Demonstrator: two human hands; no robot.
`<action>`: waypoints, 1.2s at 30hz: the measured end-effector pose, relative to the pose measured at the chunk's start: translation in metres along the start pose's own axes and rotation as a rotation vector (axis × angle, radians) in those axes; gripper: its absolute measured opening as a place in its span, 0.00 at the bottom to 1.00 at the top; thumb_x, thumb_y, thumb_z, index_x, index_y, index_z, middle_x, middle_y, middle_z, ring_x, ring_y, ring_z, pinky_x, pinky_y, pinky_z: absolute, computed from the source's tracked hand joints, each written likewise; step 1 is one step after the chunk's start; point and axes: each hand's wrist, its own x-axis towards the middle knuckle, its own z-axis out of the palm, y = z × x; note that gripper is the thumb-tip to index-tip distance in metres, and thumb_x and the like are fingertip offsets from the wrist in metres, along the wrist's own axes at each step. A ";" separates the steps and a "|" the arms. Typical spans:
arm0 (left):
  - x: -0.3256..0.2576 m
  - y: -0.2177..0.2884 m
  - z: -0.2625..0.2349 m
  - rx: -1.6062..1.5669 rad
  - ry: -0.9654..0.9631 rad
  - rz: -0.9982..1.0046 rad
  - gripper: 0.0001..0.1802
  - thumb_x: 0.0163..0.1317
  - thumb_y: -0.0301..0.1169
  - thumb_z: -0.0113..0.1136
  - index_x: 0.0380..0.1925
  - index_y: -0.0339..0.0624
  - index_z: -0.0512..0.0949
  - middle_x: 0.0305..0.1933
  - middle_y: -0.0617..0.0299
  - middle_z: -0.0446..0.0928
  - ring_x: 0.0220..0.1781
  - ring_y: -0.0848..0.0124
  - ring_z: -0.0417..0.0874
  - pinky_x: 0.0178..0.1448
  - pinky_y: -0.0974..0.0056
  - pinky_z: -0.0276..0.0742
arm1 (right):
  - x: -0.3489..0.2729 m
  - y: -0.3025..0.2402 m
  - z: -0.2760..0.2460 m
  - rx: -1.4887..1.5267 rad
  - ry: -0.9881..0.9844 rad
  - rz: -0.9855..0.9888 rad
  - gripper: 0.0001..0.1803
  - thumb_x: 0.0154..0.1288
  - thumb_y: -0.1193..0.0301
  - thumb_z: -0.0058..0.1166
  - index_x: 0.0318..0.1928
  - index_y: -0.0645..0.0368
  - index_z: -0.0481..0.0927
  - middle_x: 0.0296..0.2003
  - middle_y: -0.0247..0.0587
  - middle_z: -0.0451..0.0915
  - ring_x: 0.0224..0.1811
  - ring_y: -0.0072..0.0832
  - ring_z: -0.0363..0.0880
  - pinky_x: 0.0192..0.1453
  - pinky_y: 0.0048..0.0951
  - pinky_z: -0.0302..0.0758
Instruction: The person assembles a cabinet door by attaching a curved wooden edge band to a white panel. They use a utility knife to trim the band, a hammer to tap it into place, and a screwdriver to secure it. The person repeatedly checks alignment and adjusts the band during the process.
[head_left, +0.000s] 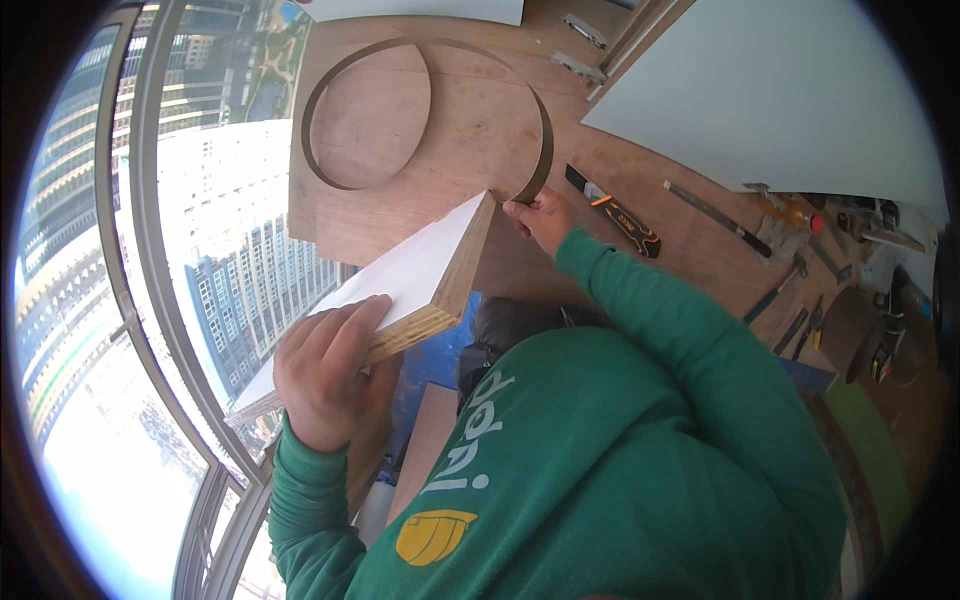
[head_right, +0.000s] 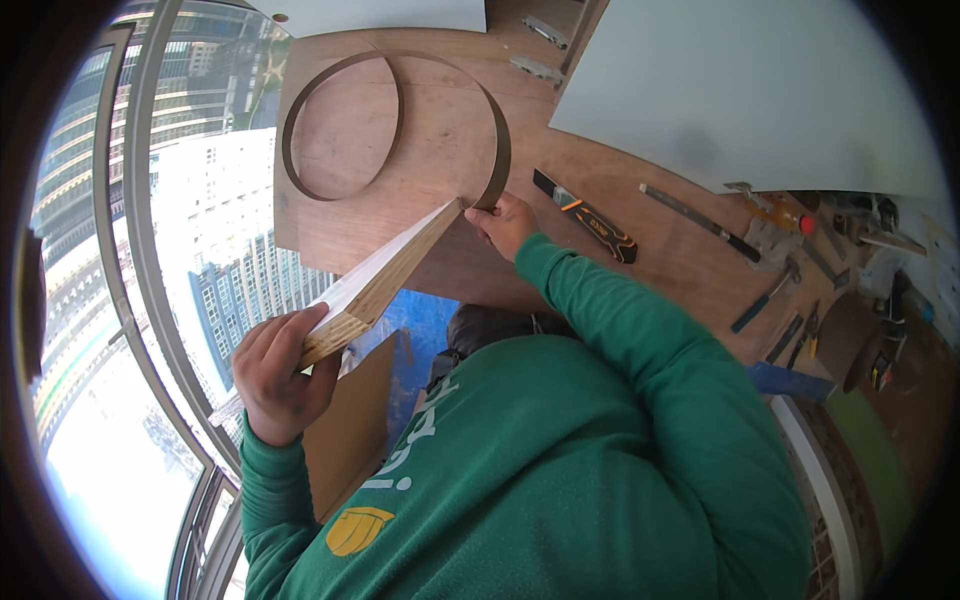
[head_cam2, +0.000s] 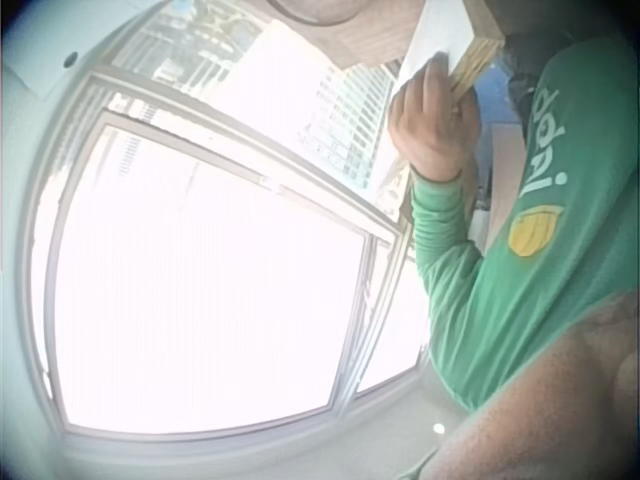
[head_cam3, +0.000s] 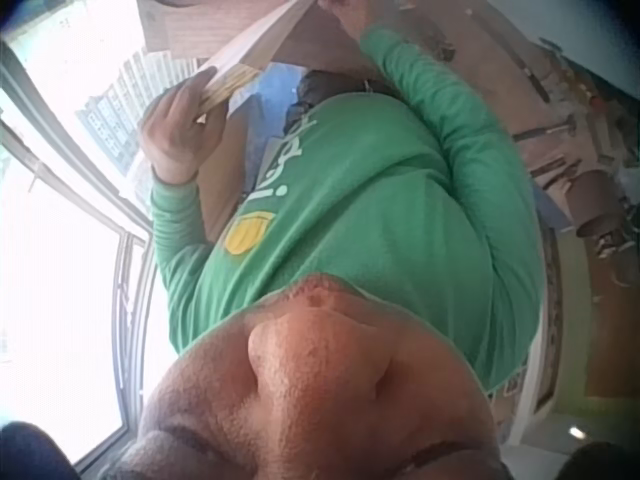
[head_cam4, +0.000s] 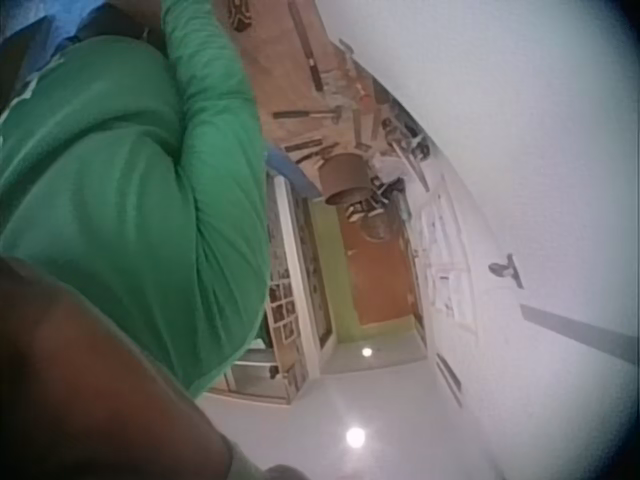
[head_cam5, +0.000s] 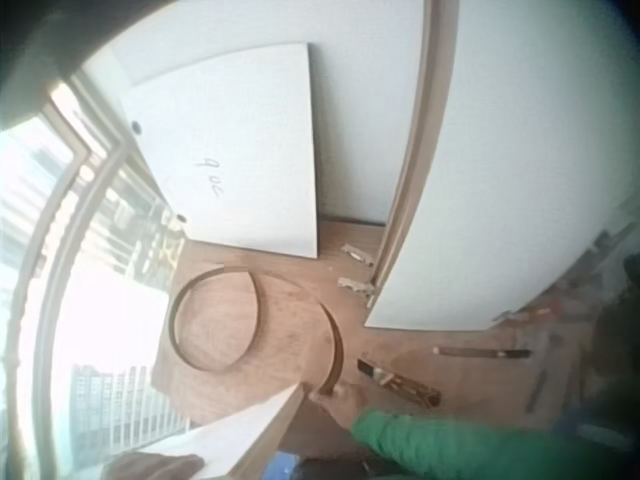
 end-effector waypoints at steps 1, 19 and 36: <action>0.000 0.000 0.000 -0.003 0.004 -0.001 0.23 0.48 0.26 0.77 0.48 0.43 0.86 0.37 0.56 0.89 0.33 0.57 0.89 0.38 0.55 0.83 | 0.006 -0.001 -0.007 0.005 0.025 -0.003 0.10 0.75 0.68 0.69 0.47 0.59 0.83 0.28 0.33 0.82 0.26 0.19 0.76 0.29 0.26 0.75; 0.004 -0.001 -0.002 -0.008 -0.022 -0.015 0.24 0.47 0.21 0.78 0.48 0.39 0.86 0.38 0.51 0.89 0.36 0.54 0.91 0.41 0.56 0.84 | -0.039 0.007 -0.133 -1.362 0.347 -0.212 0.36 0.64 0.62 0.74 0.69 0.53 0.72 0.67 0.52 0.72 0.66 0.53 0.76 0.68 0.54 0.75; 0.006 -0.017 -0.009 -0.061 -0.048 0.037 0.26 0.44 0.22 0.76 0.48 0.41 0.87 0.35 0.52 0.89 0.34 0.53 0.91 0.38 0.55 0.84 | -0.117 0.029 -0.150 -0.724 -0.059 -0.064 0.30 0.76 0.67 0.60 0.75 0.56 0.74 0.60 0.50 0.76 0.59 0.50 0.81 0.66 0.41 0.78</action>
